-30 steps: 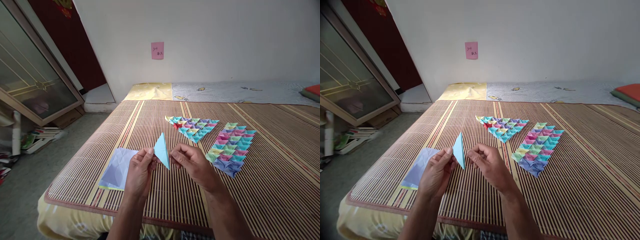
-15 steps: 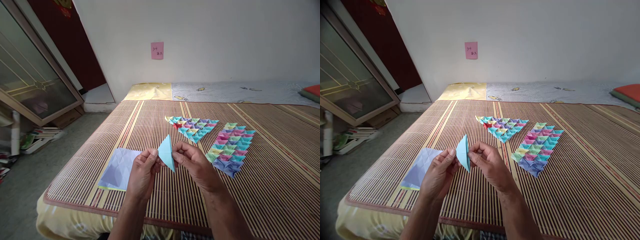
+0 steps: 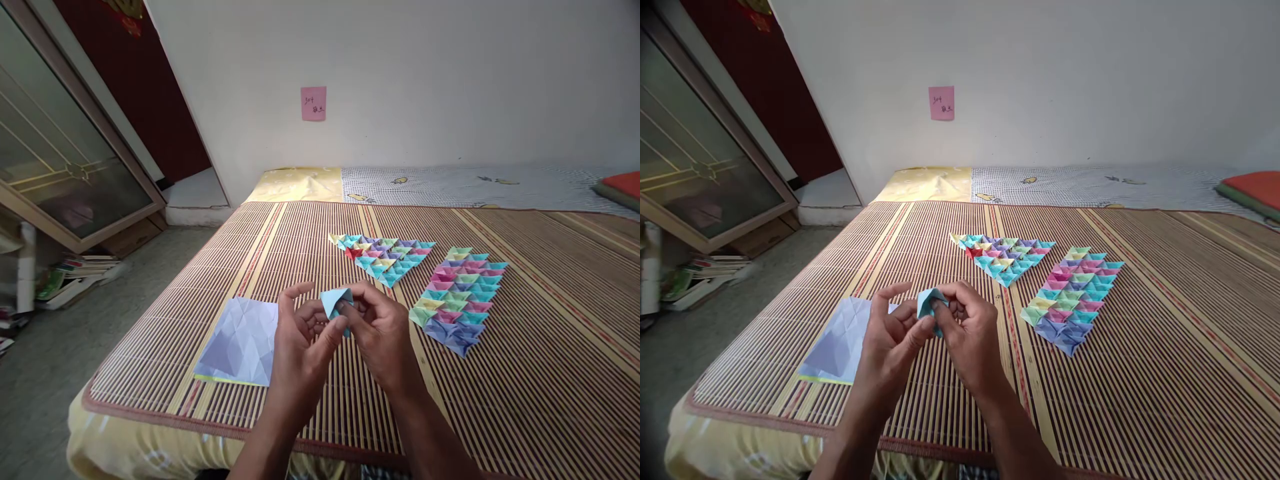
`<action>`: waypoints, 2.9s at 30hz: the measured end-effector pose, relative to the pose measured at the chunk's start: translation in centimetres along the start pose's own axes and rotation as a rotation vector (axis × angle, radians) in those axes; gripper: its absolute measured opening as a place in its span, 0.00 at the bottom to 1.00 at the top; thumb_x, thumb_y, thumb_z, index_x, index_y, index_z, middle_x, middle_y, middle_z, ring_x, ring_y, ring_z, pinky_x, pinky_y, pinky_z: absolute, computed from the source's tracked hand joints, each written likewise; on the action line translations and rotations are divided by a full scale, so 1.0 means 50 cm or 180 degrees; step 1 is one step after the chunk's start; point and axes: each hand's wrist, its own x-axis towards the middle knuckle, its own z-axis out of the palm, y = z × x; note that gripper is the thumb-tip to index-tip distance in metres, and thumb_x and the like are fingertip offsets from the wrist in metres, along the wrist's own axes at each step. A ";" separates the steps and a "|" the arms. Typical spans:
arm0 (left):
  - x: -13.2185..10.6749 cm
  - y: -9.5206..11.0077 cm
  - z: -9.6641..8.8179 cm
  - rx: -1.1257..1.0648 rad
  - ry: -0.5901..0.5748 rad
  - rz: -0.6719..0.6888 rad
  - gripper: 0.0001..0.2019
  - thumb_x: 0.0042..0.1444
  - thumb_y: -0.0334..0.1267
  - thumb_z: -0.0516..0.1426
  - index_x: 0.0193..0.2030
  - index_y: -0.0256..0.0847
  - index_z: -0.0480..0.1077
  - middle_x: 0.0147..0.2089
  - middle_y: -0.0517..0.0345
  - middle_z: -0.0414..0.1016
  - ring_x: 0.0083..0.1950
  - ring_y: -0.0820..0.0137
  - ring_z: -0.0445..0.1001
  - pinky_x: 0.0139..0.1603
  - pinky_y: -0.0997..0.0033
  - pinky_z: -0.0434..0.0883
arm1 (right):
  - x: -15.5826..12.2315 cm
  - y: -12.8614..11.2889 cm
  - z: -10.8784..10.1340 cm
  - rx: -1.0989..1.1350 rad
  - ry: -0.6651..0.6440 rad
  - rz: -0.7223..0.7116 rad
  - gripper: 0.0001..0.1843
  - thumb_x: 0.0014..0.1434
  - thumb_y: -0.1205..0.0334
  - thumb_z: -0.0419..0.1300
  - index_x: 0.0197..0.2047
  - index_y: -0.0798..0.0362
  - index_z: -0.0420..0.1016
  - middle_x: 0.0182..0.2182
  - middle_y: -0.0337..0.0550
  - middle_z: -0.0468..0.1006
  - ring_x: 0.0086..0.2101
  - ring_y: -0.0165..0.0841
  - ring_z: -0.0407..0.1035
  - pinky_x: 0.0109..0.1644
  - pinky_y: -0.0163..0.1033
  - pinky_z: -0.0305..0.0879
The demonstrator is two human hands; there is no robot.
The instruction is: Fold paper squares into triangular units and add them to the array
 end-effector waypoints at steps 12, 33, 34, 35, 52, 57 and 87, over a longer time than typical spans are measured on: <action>-0.001 -0.005 -0.007 0.1078 0.0361 0.0493 0.03 0.66 0.33 0.59 0.46 0.43 0.72 0.36 0.60 0.80 0.33 0.71 0.78 0.36 0.72 0.75 | 0.002 0.004 0.007 0.0785 -0.0280 0.0481 0.04 0.64 0.61 0.66 0.41 0.49 0.84 0.33 0.39 0.81 0.31 0.31 0.77 0.33 0.35 0.75; 0.012 0.005 -0.021 0.0206 -0.0037 -0.0069 0.20 0.63 0.35 0.62 0.61 0.42 0.68 0.45 0.52 0.83 0.38 0.68 0.79 0.41 0.69 0.73 | 0.015 0.017 -0.021 0.0403 -0.0235 0.0594 0.09 0.62 0.55 0.69 0.36 0.52 0.78 0.31 0.39 0.80 0.32 0.32 0.75 0.37 0.37 0.74; 0.015 0.007 -0.025 0.0098 -0.0186 -0.0176 0.19 0.64 0.37 0.62 0.61 0.40 0.70 0.44 0.51 0.83 0.38 0.67 0.79 0.41 0.68 0.74 | 0.015 0.017 -0.022 0.0310 -0.0134 0.0534 0.09 0.62 0.55 0.69 0.37 0.52 0.78 0.31 0.39 0.80 0.32 0.32 0.75 0.37 0.37 0.74; 0.017 0.008 -0.029 0.0042 -0.0293 -0.0282 0.17 0.65 0.39 0.61 0.58 0.38 0.72 0.42 0.49 0.84 0.38 0.67 0.80 0.41 0.68 0.74 | 0.014 0.017 -0.023 0.0240 -0.0068 0.0490 0.09 0.62 0.56 0.68 0.37 0.51 0.78 0.31 0.39 0.79 0.32 0.32 0.76 0.37 0.37 0.74; 0.017 -0.002 -0.028 0.0638 -0.0576 -0.0372 0.10 0.66 0.43 0.63 0.38 0.39 0.80 0.33 0.51 0.86 0.30 0.66 0.82 0.31 0.71 0.71 | 0.018 0.004 -0.031 0.0281 -0.0445 0.0351 0.11 0.67 0.53 0.63 0.37 0.51 0.80 0.29 0.37 0.76 0.30 0.32 0.71 0.35 0.37 0.69; 0.015 0.001 -0.021 0.0729 -0.0567 -0.0324 0.10 0.65 0.43 0.63 0.38 0.39 0.81 0.32 0.53 0.85 0.30 0.66 0.81 0.33 0.70 0.72 | 0.012 -0.002 -0.028 0.0055 -0.0347 0.0199 0.10 0.69 0.56 0.61 0.36 0.50 0.78 0.28 0.36 0.74 0.28 0.30 0.69 0.30 0.35 0.67; 0.012 0.018 -0.019 0.1264 -0.0510 0.0065 0.21 0.72 0.47 0.55 0.29 0.43 0.79 0.25 0.58 0.75 0.29 0.68 0.72 0.33 0.70 0.70 | 0.008 -0.011 -0.026 0.0414 -0.0692 0.0227 0.08 0.67 0.62 0.59 0.38 0.51 0.79 0.32 0.38 0.74 0.30 0.30 0.69 0.28 0.32 0.69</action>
